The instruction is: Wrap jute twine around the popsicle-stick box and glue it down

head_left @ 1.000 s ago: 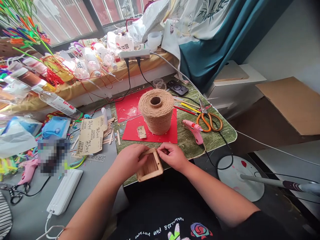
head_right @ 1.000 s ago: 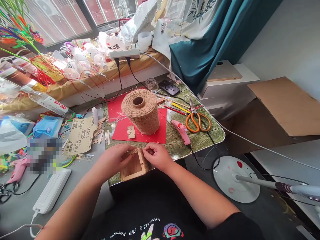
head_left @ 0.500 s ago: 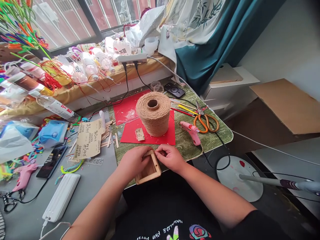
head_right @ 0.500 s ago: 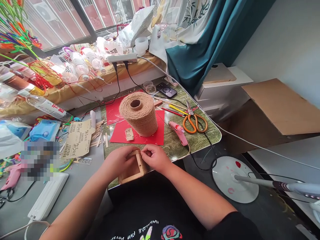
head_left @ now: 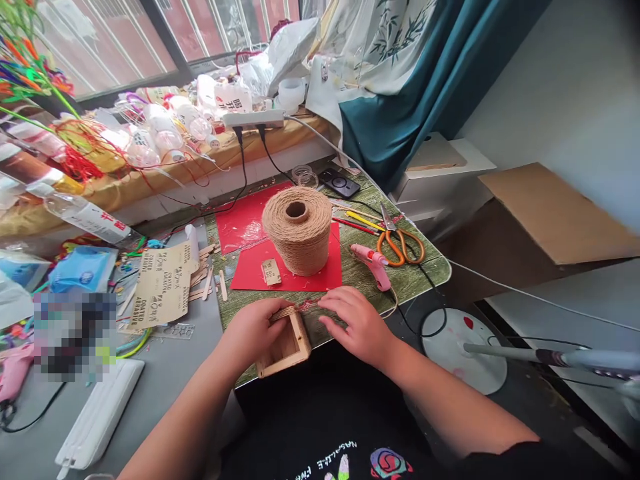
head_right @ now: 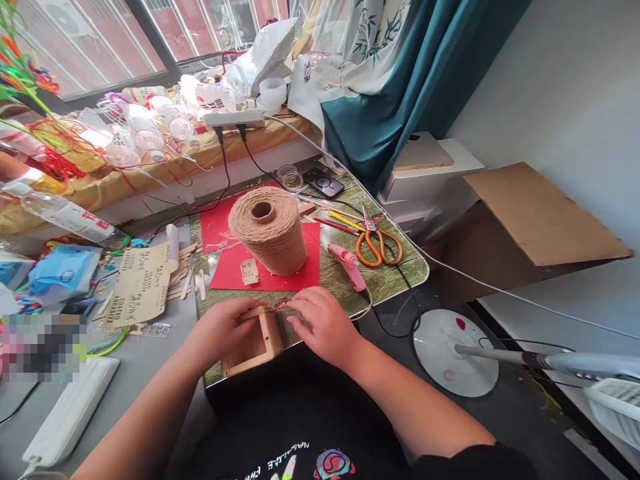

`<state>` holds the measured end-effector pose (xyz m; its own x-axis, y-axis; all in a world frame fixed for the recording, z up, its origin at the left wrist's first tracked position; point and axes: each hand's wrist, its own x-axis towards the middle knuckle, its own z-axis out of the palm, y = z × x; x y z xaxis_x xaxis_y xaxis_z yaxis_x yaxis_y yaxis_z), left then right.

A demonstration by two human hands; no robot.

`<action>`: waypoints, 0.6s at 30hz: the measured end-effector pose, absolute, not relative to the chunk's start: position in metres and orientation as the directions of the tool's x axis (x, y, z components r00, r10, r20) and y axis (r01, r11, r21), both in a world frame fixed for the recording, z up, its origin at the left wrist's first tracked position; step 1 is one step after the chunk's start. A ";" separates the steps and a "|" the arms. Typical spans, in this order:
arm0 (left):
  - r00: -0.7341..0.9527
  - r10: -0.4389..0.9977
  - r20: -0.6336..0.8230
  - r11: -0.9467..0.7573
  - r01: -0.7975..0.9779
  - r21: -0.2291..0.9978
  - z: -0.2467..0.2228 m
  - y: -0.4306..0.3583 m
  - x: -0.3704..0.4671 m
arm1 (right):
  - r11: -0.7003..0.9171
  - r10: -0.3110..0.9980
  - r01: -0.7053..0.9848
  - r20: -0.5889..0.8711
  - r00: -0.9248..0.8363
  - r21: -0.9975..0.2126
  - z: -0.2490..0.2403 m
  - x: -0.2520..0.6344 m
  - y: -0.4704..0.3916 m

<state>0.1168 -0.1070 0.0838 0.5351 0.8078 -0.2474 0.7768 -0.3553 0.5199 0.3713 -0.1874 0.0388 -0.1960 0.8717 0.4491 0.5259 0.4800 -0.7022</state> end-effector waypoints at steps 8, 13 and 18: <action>0.502 0.833 -0.232 -0.353 0.805 0.477 0.077 -0.106 0.115 | 0.098 0.746 0.850 0.604 0.281 -0.517 0.046 0.488 -0.187; 0.512 0.829 -0.223 -0.375 0.806 0.457 0.079 -0.108 0.115 | -0.245 0.928 0.905 0.186 0.323 -0.347 0.031 0.532 -0.127; 0.519 0.825 -0.225 -0.380 0.803 0.460 0.083 -0.109 0.115 | -0.374 0.925 0.892 -0.029 0.379 -0.255 0.024 0.541 -0.097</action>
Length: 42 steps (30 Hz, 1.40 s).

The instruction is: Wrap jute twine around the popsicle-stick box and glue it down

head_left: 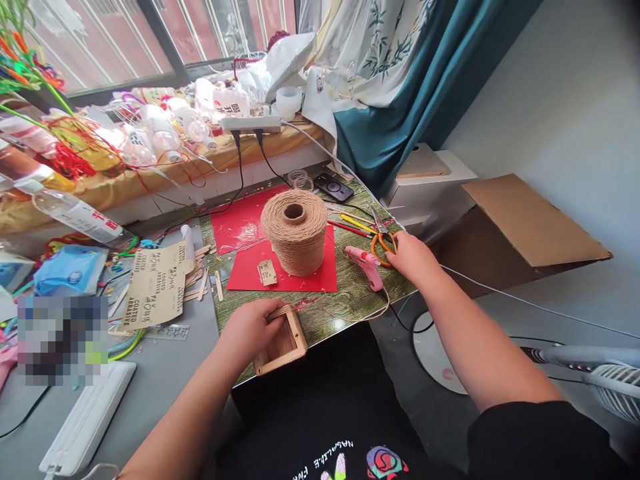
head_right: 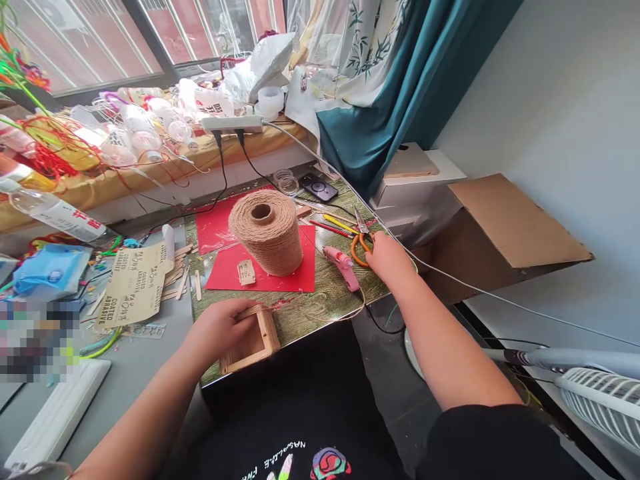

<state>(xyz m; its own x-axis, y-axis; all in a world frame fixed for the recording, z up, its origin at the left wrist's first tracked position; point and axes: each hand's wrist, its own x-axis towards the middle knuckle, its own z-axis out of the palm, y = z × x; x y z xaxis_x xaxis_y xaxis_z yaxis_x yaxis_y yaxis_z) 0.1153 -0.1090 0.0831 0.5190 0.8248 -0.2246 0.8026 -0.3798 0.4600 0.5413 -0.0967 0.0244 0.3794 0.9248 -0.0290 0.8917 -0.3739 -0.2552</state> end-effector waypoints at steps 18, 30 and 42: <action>0.479 0.847 -0.233 -0.329 0.814 0.479 0.077 -0.108 0.113 | -0.177 0.984 -0.205 -0.179 -0.009 -0.963 0.079 0.474 -0.243; 0.449 0.873 -0.191 -0.235 0.730 0.642 0.081 -0.113 0.105 | -0.579 0.751 -0.354 -0.311 -0.582 -0.735 0.035 0.370 -0.282; 0.349 0.920 -0.177 -0.122 0.685 0.718 0.066 -0.120 0.105 | -0.560 0.705 -0.212 -0.325 -0.631 -0.801 0.039 0.371 -0.271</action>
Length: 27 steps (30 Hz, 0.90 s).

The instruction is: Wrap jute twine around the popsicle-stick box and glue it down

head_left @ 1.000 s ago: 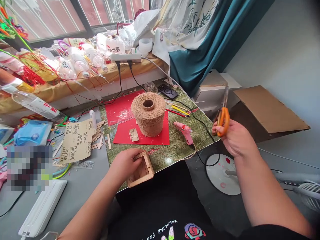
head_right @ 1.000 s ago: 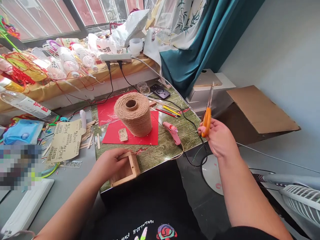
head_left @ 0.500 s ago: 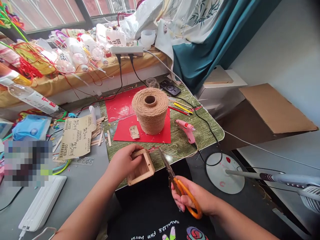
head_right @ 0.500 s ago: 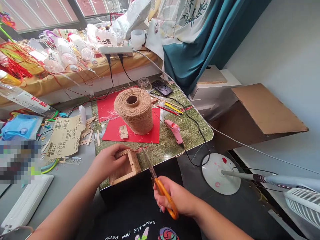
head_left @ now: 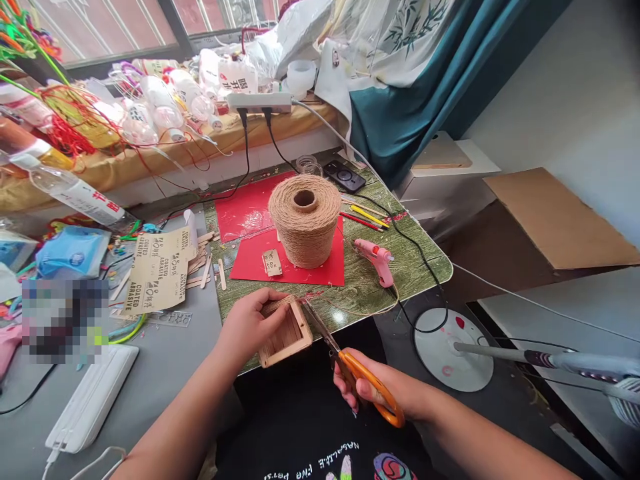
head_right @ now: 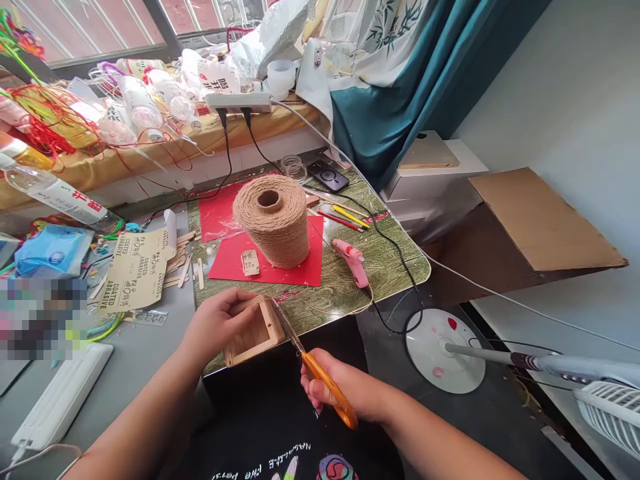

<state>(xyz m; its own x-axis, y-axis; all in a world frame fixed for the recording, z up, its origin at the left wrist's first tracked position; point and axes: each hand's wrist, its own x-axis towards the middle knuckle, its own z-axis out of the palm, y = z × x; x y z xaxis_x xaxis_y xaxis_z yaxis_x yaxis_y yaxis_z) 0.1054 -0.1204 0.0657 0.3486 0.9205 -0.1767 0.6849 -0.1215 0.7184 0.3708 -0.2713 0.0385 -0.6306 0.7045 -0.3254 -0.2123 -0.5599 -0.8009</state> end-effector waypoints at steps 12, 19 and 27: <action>0.431 0.896 -0.106 -0.214 0.630 0.746 0.071 -0.122 0.104 | -0.480 0.755 -0.062 -0.376 -0.537 -0.875 0.040 0.351 -0.266; 0.412 0.905 -0.104 -0.189 0.609 0.770 0.066 -0.122 0.102 | -0.408 0.784 0.034 -0.369 -0.500 -0.912 0.040 0.342 -0.261; 0.363 0.925 -0.112 -0.141 0.600 0.787 0.065 -0.123 0.103 | -0.395 0.842 0.121 -0.412 -0.349 -0.911 0.035 0.333 -0.261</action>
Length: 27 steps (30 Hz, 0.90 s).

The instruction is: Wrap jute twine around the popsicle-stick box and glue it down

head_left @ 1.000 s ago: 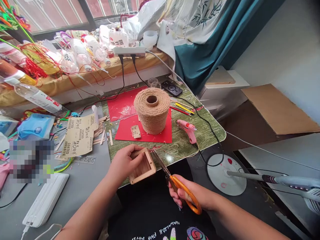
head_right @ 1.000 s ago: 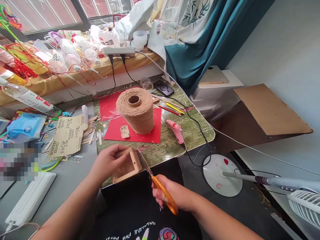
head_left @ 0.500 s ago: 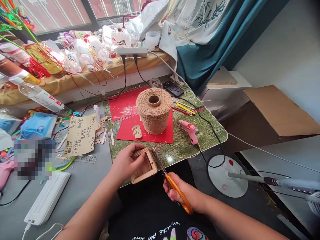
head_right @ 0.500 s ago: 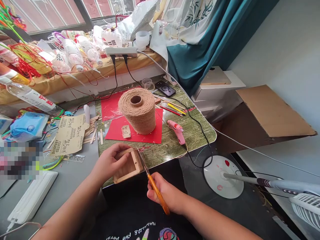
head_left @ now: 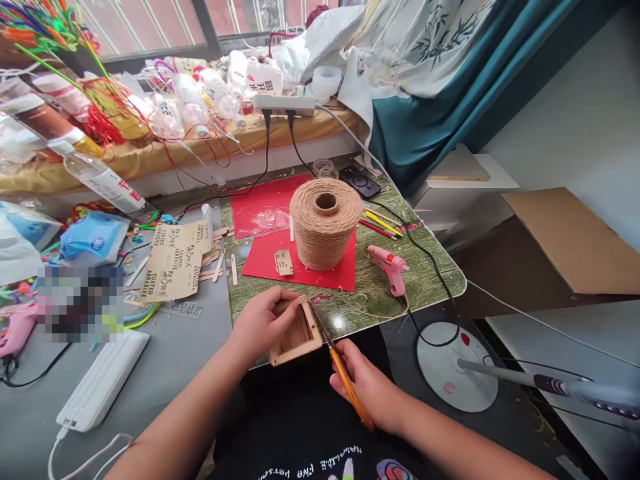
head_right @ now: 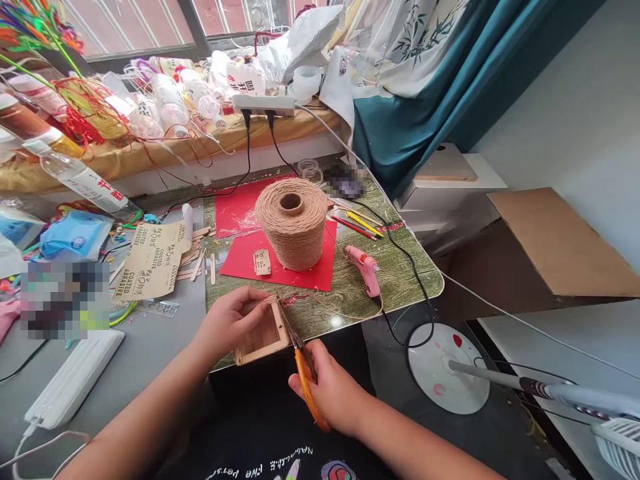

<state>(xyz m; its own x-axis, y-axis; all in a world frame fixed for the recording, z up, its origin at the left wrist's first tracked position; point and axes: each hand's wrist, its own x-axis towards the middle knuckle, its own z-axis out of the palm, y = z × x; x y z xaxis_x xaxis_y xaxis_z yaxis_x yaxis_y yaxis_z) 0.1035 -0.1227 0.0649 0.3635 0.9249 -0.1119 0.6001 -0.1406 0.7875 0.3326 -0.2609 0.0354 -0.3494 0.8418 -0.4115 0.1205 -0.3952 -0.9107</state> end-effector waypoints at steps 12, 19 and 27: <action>0.359 0.927 -0.107 -0.130 0.577 0.807 0.061 -0.124 0.103 | -0.307 0.907 0.171 -0.342 -0.243 -0.936 0.015 0.327 -0.265; 0.362 0.927 -0.100 -0.135 0.570 0.810 0.060 -0.123 0.103 | -0.308 0.918 0.115 -0.327 -0.226 -0.944 0.014 0.323 -0.263; 0.352 0.930 -0.103 -0.131 0.581 0.804 0.058 -0.124 0.103 | -0.365 0.890 0.259 -0.417 -0.184 -0.894 0.018 0.326 -0.259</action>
<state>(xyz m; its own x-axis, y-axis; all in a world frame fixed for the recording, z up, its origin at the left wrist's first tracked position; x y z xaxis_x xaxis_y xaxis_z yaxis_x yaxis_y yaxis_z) 0.1026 -0.1235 0.0578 0.3519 0.9304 -0.1030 0.5806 -0.1307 0.8036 0.3260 -0.2592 0.0177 -0.1839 0.8900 -0.4173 0.2595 -0.3655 -0.8939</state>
